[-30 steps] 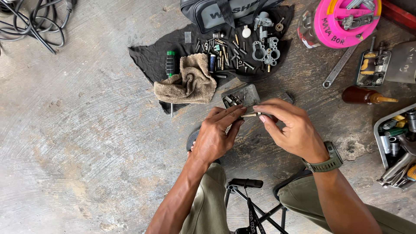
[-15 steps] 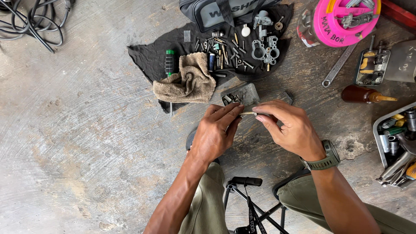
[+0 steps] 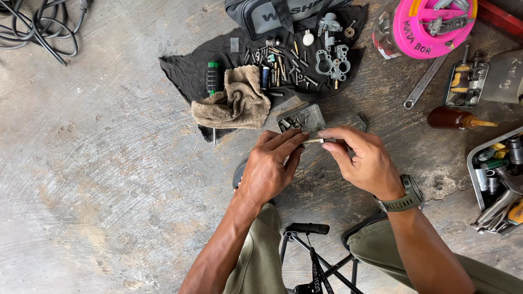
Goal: The person sits on a low stool and assembles small mechanical parts, including a cylindrical component and a spring, using a cloth and a small brush. The person wipes the parts, inserts the spring, and uses the brush to clean the interior of the cylinder.
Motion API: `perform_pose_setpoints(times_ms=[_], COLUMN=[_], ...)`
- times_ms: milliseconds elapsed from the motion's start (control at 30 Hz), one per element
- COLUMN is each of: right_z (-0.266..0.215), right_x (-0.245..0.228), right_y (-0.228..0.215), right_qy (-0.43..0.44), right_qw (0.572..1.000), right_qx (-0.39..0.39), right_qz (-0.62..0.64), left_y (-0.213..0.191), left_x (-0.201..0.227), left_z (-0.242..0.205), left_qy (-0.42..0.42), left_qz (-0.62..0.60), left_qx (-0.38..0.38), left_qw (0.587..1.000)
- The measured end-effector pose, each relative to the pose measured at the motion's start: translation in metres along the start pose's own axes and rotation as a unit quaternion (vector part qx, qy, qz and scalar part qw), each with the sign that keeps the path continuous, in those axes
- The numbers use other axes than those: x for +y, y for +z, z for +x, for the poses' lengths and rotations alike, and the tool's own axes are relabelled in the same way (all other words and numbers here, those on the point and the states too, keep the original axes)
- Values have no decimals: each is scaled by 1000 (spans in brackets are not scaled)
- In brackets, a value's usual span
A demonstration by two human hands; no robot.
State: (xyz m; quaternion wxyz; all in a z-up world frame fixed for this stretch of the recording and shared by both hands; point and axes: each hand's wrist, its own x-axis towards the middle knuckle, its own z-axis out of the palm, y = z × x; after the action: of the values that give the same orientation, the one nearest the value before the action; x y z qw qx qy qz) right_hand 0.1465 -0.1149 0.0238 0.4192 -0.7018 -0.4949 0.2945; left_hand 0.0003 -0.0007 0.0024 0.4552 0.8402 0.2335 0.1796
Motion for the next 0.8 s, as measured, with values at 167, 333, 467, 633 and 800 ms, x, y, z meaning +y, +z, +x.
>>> perform_pose_setpoints(times_ms=[167,333,467,633,800], right_z=[0,-6,-15,-12,-11], right_x=[6,26,44,34,30], right_y=[0,7,10,11,9], right_qy=[-18,-32,12,32,44], right_qw=[998,996,995,996,996], right_qx=[-6,-23,-62,-67,-67], right_qz=[-53,-85,-73,-48,-37], left_y=[-1,3,8,8,9], left_x=[-1,-2,-5,-5,-8], left_z=[1,-2,-7,-8,-7], left_qy=[19,32,29,37,31], left_qz=[24,41,24,18,16], left_qx=[-3,-9,-7,-9,-11], left_qw=[1000,999,999,999,999])
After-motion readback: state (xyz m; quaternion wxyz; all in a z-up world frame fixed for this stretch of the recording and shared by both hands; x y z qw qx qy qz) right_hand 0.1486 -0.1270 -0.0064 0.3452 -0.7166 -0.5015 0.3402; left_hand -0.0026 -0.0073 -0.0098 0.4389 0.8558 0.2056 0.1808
